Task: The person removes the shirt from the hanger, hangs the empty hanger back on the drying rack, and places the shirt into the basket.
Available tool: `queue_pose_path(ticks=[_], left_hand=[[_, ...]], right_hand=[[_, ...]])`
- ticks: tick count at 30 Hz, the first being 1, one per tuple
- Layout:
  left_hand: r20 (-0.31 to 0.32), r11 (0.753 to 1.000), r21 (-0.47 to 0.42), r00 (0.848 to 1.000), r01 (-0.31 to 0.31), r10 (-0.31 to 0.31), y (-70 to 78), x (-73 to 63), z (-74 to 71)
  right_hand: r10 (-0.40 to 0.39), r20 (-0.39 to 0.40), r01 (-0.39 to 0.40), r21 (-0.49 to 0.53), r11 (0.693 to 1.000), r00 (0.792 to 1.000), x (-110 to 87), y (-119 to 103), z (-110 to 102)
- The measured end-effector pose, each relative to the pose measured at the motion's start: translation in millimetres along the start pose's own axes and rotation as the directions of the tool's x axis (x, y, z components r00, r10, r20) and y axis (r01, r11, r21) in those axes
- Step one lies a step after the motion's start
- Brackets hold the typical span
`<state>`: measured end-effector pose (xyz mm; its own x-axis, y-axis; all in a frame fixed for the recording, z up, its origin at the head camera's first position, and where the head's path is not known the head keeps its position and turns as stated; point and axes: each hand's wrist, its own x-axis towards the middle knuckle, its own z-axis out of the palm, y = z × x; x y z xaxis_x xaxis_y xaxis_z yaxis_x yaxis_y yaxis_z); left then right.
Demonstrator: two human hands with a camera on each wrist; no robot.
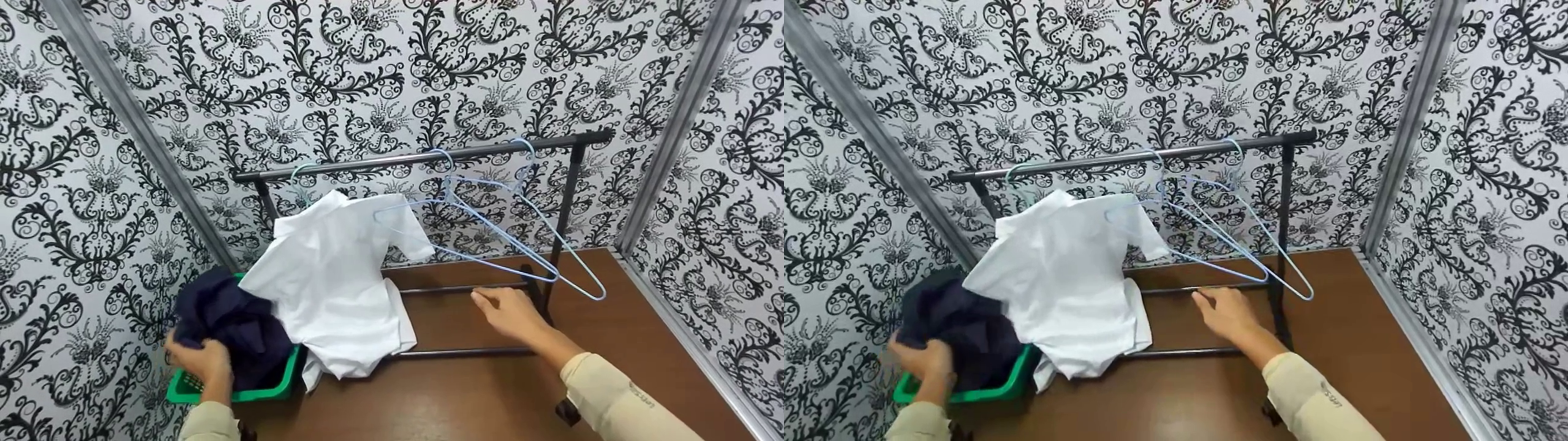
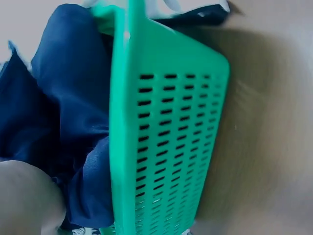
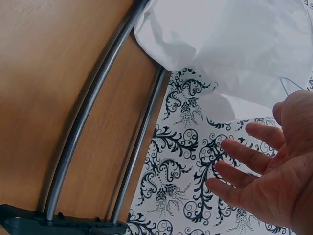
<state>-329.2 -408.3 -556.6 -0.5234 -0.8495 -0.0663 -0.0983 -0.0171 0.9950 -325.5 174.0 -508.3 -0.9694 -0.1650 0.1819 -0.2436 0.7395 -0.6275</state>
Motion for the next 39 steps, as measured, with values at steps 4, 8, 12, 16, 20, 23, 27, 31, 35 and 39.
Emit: queue_pose_path(ticks=[4, 8, 12, 16, 20, 23, 27, 31, 35, 39], left_hand=[[0.188, 0.943, 0.242, 0.964, -0.229, 0.186, -15.6, -1.8, 11.8], [0.407, 0.829, 0.43, 0.896, -0.357, 0.175, -25.8, -8.0, 18.2], [0.553, 0.737, 0.527, 0.829, -0.423, 0.08, -26.9, -16.3, 18.3], [0.575, 0.713, 0.562, 0.818, -0.419, 0.027, -29.0, -17.7, 14.4], [0.494, 0.709, 0.624, 0.869, -0.328, -0.033, -35.3, -10.4, 7.8], [0.44, 0.675, 0.67, 0.898, -0.308, -0.027, -39.6, -3.2, 2.2], [0.406, 0.652, 0.684, 0.913, -0.327, 0.033, -43.0, 3.5, -7.4], [0.306, 0.713, 0.646, 0.948, -0.272, 0.085, -39.0, 8.0, -14.6], [0.135, 0.804, 0.567, 0.983, -0.182, 0.127, -27.1, 10.0, -15.7], [0.109, 0.776, 0.577, 0.966, -0.255, 0.237, -19.9, 6.4, -8.1]], right_hand=[[0.0, -0.006, 0.0, 0.0, 1.0, 1.0, 0.4, 0, 2], [-0.001, -0.006, 0.001, -0.005, 1.0, 1.0, 2.1, -3, 5], [0.013, -0.005, -0.013, -0.015, 1.0, 1.0, 2.1, -4, 8], [0.017, -0.011, -0.018, -0.019, 1.0, 1.0, 1.5, -3, 11], [0.014, -0.033, -0.014, -0.001, 1.0, 0.999, 1.1, -4, 13], [0.018, -0.035, -0.017, 0.015, 1.0, 0.999, 1.1, -6, 13], [0.009, -0.024, -0.008, 0.027, 1.0, 1.0, 1.0, -5, 13], [0.002, -0.026, -0.001, 0.03, 1.0, 1.0, 0.7, 0, 10], [0.006, -0.024, -0.005, 0.04, 0.999, 1.0, 0.3, 6, 6], [0.011, -0.025, -0.009, 0.05, 0.999, 1.0, -0.5, 11, 5]])
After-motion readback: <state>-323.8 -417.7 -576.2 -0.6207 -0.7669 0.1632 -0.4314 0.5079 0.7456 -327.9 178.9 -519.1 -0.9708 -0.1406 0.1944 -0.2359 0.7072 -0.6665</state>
